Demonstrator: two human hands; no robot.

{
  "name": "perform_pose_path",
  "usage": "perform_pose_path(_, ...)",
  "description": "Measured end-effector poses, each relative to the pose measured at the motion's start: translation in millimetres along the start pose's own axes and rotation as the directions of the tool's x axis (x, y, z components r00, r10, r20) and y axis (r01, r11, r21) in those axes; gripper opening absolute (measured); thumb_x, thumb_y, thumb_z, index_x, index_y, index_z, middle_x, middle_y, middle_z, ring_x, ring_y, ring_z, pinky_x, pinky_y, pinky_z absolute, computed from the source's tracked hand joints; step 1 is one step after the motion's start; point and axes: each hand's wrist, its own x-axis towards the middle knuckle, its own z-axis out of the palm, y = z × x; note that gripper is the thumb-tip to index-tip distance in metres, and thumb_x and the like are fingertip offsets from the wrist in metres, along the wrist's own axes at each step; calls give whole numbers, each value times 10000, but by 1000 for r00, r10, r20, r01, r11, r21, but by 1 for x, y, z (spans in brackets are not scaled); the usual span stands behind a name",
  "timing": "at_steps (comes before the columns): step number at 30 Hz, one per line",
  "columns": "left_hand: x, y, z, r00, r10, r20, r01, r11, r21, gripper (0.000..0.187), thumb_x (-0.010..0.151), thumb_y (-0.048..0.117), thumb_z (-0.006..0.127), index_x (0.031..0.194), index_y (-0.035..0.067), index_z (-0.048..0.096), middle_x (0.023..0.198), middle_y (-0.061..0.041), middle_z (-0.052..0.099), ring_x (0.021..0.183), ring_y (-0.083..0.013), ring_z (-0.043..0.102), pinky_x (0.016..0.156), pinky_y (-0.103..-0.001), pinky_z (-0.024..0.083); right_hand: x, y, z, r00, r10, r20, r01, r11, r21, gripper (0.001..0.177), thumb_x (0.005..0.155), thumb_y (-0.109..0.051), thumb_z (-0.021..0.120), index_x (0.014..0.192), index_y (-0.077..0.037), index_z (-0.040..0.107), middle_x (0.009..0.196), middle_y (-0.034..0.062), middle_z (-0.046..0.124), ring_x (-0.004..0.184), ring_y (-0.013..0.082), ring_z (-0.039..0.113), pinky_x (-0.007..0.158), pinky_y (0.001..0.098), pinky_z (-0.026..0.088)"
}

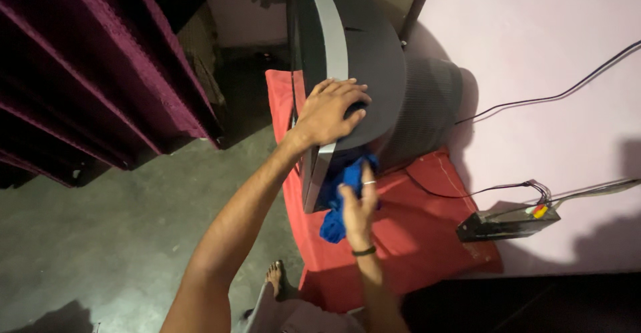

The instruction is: The person wipes the front and side surfaces of a CRT television with a blue cloth. They briefly move a pair of scissors and a small metal bowl to a nearby bed, then return to continue wiping the television.

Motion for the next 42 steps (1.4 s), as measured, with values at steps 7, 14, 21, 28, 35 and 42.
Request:
perform_pose_path(7,-2,0,0,999,21,-36,-21,1000,16,338,927,307,631,1214,145,705,1442,-57,612,1444,-270,446,1218,-481,252,-13,-11,28,980,157,122,-173,976,132,863,814,-18,697,1567,26,278,1294,67,584,1148,169,568,994,344,494)
perform_pose_path(14,0,-3,3,1000,10,-26,-9,1000,14,341,927,315,626,1213,147,706,1443,-56,607,1444,-264,436,1211,-480,251,0,-23,-19,808,391,440,-551,239,799,461,853,-151,583,1299,-38,606,1084,80,691,993,247,665,958,401,532)
perform_pose_path(21,-3,-5,5,999,22,-34,-22,1000,8,327,940,306,617,1211,150,711,1443,-48,614,1449,-247,450,1220,-484,253,31,-4,-58,892,290,347,-402,155,902,353,906,-256,552,1122,6,647,1046,116,711,971,281,682,934,421,542)
perform_pose_path(28,-5,-3,6,999,-2,-45,2,1000,-12,328,923,311,627,1195,153,719,1434,-41,620,1442,-244,450,1219,-477,255,49,-33,-68,939,313,142,-281,461,842,435,847,-97,566,1268,-69,671,1111,18,665,964,194,631,893,343,516)
perform_pose_path(35,-3,-1,3,999,-6,-35,5,1000,-23,328,916,302,629,1190,147,721,1432,-51,616,1439,-248,447,1213,-490,244,15,-41,-1,981,180,-71,-144,922,359,672,799,-26,627,1459,-73,510,1070,2,607,916,132,579,870,308,520)
perform_pose_path(42,-5,2,0,999,-6,-51,4,1000,-30,320,913,303,633,1174,142,725,1424,-49,626,1436,-257,457,1211,-490,251,-25,-2,29,995,44,94,-59,985,164,864,770,-16,663,1573,-78,349,1231,110,574,1069,220,569,932,345,487)
